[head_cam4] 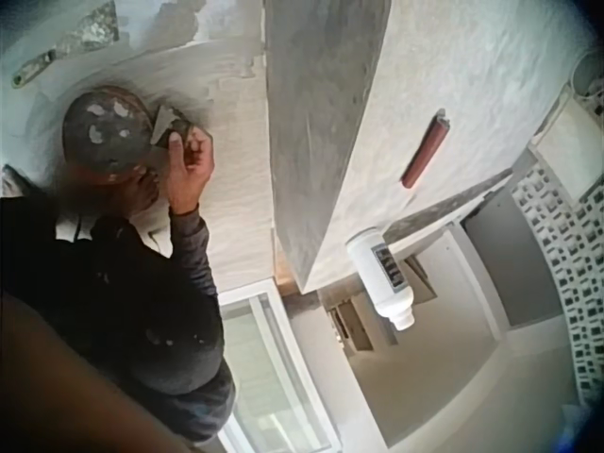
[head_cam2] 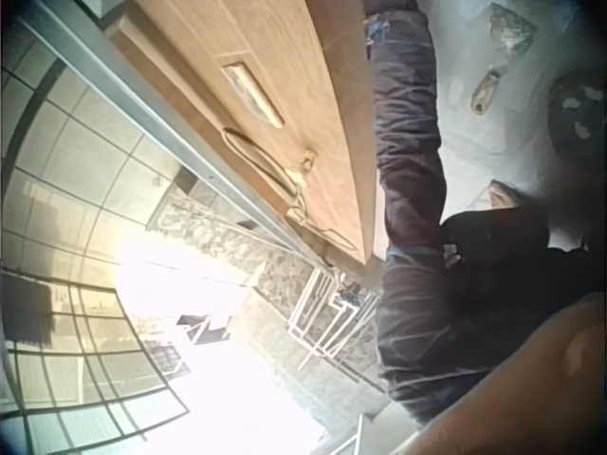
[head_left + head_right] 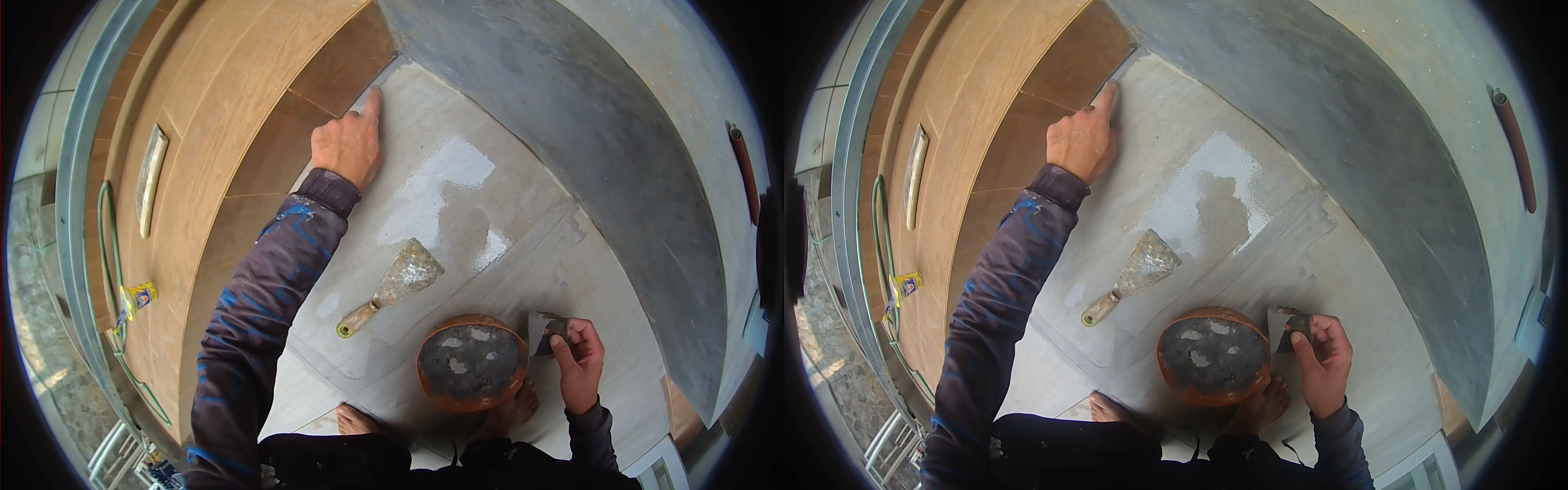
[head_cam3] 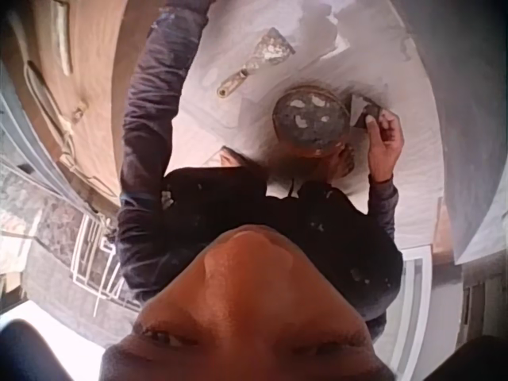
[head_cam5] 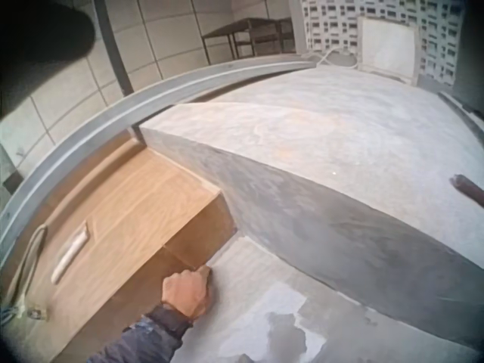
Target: The person applies grout between floor tiles by scooping mixture from a container with a small scraper, spreading it along the seams, and smoothing the joints with the tool and their fingers.
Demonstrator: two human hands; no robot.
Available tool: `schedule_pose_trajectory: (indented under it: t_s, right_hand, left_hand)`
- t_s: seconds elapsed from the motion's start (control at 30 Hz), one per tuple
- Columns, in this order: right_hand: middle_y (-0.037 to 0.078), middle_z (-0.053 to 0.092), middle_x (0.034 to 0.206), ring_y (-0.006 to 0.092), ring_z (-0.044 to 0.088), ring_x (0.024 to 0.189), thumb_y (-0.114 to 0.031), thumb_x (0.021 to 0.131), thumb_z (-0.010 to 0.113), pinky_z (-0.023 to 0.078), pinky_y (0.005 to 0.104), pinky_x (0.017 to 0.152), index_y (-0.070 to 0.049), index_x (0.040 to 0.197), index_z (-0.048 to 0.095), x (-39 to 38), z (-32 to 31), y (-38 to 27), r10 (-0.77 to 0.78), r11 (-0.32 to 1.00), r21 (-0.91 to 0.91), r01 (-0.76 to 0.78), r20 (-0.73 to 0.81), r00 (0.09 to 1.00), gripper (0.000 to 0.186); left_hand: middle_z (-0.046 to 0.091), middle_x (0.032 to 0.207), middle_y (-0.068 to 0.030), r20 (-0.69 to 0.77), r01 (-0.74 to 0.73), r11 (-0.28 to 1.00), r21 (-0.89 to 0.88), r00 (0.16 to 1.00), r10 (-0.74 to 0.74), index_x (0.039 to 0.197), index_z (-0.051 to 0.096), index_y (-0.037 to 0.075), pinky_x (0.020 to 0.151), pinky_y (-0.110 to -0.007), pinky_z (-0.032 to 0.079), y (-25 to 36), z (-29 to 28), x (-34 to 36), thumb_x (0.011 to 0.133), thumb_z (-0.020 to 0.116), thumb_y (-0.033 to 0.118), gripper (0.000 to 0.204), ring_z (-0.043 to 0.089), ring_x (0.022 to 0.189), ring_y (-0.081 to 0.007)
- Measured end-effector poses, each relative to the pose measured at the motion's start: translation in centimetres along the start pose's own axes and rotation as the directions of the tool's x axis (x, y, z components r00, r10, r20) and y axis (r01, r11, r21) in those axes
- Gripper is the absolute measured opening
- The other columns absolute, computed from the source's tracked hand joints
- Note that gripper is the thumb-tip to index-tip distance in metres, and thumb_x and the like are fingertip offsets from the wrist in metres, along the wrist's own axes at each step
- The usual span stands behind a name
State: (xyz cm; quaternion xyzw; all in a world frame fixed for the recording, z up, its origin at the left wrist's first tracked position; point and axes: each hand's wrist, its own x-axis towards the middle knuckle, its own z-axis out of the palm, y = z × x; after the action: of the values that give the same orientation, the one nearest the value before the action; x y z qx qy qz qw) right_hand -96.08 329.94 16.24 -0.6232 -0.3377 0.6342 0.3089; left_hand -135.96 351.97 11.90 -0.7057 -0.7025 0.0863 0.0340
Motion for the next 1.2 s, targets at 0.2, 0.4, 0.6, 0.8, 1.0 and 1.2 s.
schedule_pose_trajectory:
  t_s: [0.2, 0.4, 0.6, 0.8, 1.0, 1.2]
  right_hand:
    - [0.005, 0.072, 0.106, 0.0086, 0.063, 0.098, 0.004, 0.1, 0.063, 0.049, 0.0255, 0.09, 0.0, 0.115, 0.06, -0.3, 0.2, -0.1, -0.005, 1.0, -0.022, 0.005, 0.0, 1.0, 0.017]
    - [0.005, 0.072, 0.107, 0.0092, 0.064, 0.098, 0.004, 0.1, 0.064, 0.05, 0.0261, 0.091, 0.0, 0.115, 0.06, -0.6, 0.5, 0.0, 0.002, 1.0, -0.007, -0.002, 0.0, 1.0, 0.016]
    - [0.006, 0.072, 0.107, 0.01, 0.064, 0.099, 0.004, 0.1, 0.063, 0.049, 0.0267, 0.092, 0.0, 0.116, 0.059, -0.8, 0.7, -0.3, -0.003, 1.0, -0.024, 0.003, 0.011, 1.0, 0.016]
    - [0.007, 0.072, 0.108, 0.0107, 0.065, 0.101, 0.004, 0.1, 0.062, 0.05, 0.0271, 0.093, 0.001, 0.116, 0.059, -1.1, 1.4, -0.4, -0.014, 0.999, -0.037, 0.014, 0.018, 1.0, 0.017]
    - [0.007, 0.072, 0.107, 0.0101, 0.064, 0.1, 0.004, 0.1, 0.062, 0.049, 0.0266, 0.091, 0.001, 0.116, 0.059, -1.2, 2.4, -0.5, -0.003, 1.0, -0.024, 0.003, 0.01, 1.0, 0.017]
    - [0.006, 0.072, 0.107, 0.0095, 0.063, 0.098, 0.003, 0.1, 0.063, 0.049, 0.0259, 0.09, 0.0, 0.116, 0.06, -0.9, 2.6, -0.1, -0.029, 0.998, -0.057, 0.03, 0.015, 0.999, 0.016]
  left_hand:
    - [0.075, 0.1, -0.0274, 0.219, 0.099, 0.984, -0.145, 0.973, -0.066, 0.166, 0.03, 0.024, 0.089, -0.057, 0.056, -0.9, -0.7, 1.5, 0.09, 0.06, 0.022, 0.082, 0.073, 0.095, -0.0465]
    - [0.074, 0.106, -0.0284, 0.323, 0.131, 0.977, -0.166, 0.944, -0.071, 0.166, 0.032, 0.024, 0.096, -0.057, 0.054, -2.9, -1.3, -0.2, 0.09, 0.059, 0.023, 0.08, 0.072, 0.102, -0.0458]
    - [0.076, 0.098, -0.0211, 0.135, 0.104, 0.99, -0.093, 0.987, -0.091, 0.16, 0.041, 0.022, 0.077, -0.053, 0.059, -1.5, -2.0, -0.9, 0.09, 0.06, 0.019, 0.073, 0.074, 0.087, -0.0421]
    - [0.075, 0.089, -0.0152, -0.019, -0.029, 1.0, -0.009, 0.999, 0.029, 0.159, 0.043, 0.023, 0.062, -0.048, 0.055, 1.0, 0.1, 0.0, 0.093, 0.057, 0.013, 0.068, 0.074, 0.075, -0.0342]
    - [0.075, 0.082, -0.0144, 0.008, 0.033, 0.998, 0.051, 0.999, -0.034, 0.16, 0.044, 0.021, 0.061, -0.046, 0.054, 0.1, 0.7, 0.4, 0.094, 0.055, 0.013, 0.067, 0.074, 0.071, -0.0322]
    - [0.076, 0.084, -0.0168, 0.083, 0.12, 0.992, 0.033, 0.989, -0.123, 0.163, 0.039, 0.024, 0.066, -0.048, 0.057, -1.9, 0.9, -0.9, 0.092, 0.055, 0.012, 0.074, 0.075, 0.074, -0.0356]
